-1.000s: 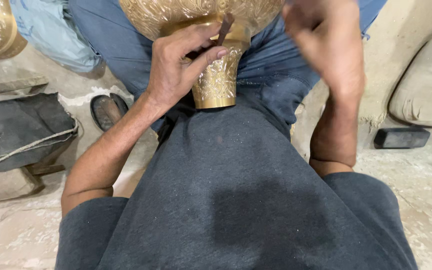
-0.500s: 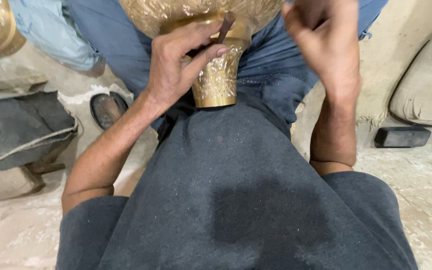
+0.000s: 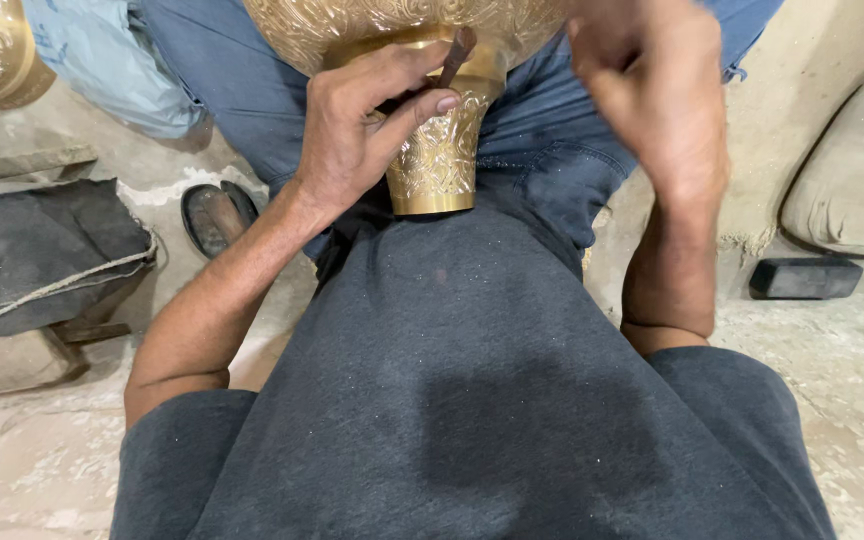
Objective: The person sits on the floor with an engraved brass vessel held between their legs and hammers its surface using a wooden mallet and a small metal punch, repositioning the punch repeatedly to work the decorated brass. The clip ends while the hammering is still ongoing.
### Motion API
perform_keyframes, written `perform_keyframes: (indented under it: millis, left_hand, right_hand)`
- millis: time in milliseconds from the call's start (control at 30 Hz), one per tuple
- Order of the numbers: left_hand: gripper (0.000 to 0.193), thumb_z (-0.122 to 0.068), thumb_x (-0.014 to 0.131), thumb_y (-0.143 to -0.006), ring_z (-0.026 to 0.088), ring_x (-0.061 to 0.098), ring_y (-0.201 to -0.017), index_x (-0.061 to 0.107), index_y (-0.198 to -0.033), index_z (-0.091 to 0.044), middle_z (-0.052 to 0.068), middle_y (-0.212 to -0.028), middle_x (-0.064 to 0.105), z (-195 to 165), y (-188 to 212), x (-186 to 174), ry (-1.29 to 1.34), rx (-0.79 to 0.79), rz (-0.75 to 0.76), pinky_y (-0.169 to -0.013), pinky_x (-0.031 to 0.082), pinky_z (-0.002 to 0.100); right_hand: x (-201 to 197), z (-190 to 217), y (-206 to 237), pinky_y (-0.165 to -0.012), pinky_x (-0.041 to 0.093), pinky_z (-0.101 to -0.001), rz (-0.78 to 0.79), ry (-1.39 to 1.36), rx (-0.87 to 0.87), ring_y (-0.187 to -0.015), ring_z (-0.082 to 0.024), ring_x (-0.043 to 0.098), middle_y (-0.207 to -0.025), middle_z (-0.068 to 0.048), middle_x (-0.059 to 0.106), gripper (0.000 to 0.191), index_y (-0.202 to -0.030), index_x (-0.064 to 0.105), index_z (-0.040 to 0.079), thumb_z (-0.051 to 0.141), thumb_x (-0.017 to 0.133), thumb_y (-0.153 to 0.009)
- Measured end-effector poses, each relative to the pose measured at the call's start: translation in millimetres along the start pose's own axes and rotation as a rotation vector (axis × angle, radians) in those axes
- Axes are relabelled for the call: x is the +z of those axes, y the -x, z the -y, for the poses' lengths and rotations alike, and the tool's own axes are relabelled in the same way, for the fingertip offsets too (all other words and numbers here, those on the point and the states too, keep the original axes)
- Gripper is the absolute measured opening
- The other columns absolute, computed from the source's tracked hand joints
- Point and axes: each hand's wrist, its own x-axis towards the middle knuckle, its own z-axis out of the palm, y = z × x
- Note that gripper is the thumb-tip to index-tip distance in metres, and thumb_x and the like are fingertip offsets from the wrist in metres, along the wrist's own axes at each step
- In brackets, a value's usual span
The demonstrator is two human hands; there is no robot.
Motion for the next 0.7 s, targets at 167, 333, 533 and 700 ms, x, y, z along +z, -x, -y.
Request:
perform_keyframes:
  millis: [167, 333, 533, 700]
  left_hand:
    - [0.035, -0.019, 0.08, -0.103, 0.022, 0.078, -0.104, 0.069, -0.131, -0.001, 0.013, -0.117, 0.076, -1, 2, 0, 0.014, -0.031, -0.001, -0.089, 0.066, 0.033]
    - [0.033, -0.017, 0.08, -0.102, 0.021, 0.078, -0.103, 0.07, -0.131, -0.004, 0.011, -0.115, 0.077, -2, 3, 1, 0.001, -0.023, -0.001, -0.088, 0.066, 0.032]
    - [0.034, -0.018, 0.08, -0.104, 0.021, 0.078, -0.105, 0.069, -0.133, -0.007, 0.011, -0.118, 0.077, -3, 3, 1, -0.005, -0.013, -0.011, -0.089, 0.066, 0.032]
    - [0.035, -0.02, 0.08, -0.103, 0.02, 0.078, -0.103, 0.069, -0.135, -0.008, 0.01, -0.118, 0.077, -3, 3, 2, -0.038, -0.028, -0.018, -0.088, 0.066, 0.031]
  right_hand:
    - [16, -8, 15, -0.068, 0.053, -0.0391, 0.034, -0.351, 0.318, -0.077, -0.03, 0.069, -0.09, -0.016, 0.067, 0.024, -0.107, 0.062, -0.004, -0.007, 0.08, -0.092]
    - [16, -12, 25, -0.074, 0.052, -0.0424, -0.036, -0.17, 0.181, -0.085, -0.038, 0.067, -0.098, -0.022, 0.067, 0.032, -0.111, 0.064, -0.007, -0.002, 0.085, -0.088]
    - [10, -6, 18, -0.074, 0.051, -0.0418, 0.025, -0.195, 0.277, -0.08, -0.036, 0.063, -0.091, -0.018, 0.064, 0.027, -0.108, 0.062, -0.001, 0.003, 0.084, -0.093]
    - [0, 2, 7, -0.076, 0.048, -0.0427, 0.041, -0.205, 0.233, -0.084, -0.035, 0.06, -0.091, -0.016, 0.062, 0.025, -0.103, 0.06, -0.001, 0.0, 0.08, -0.088]
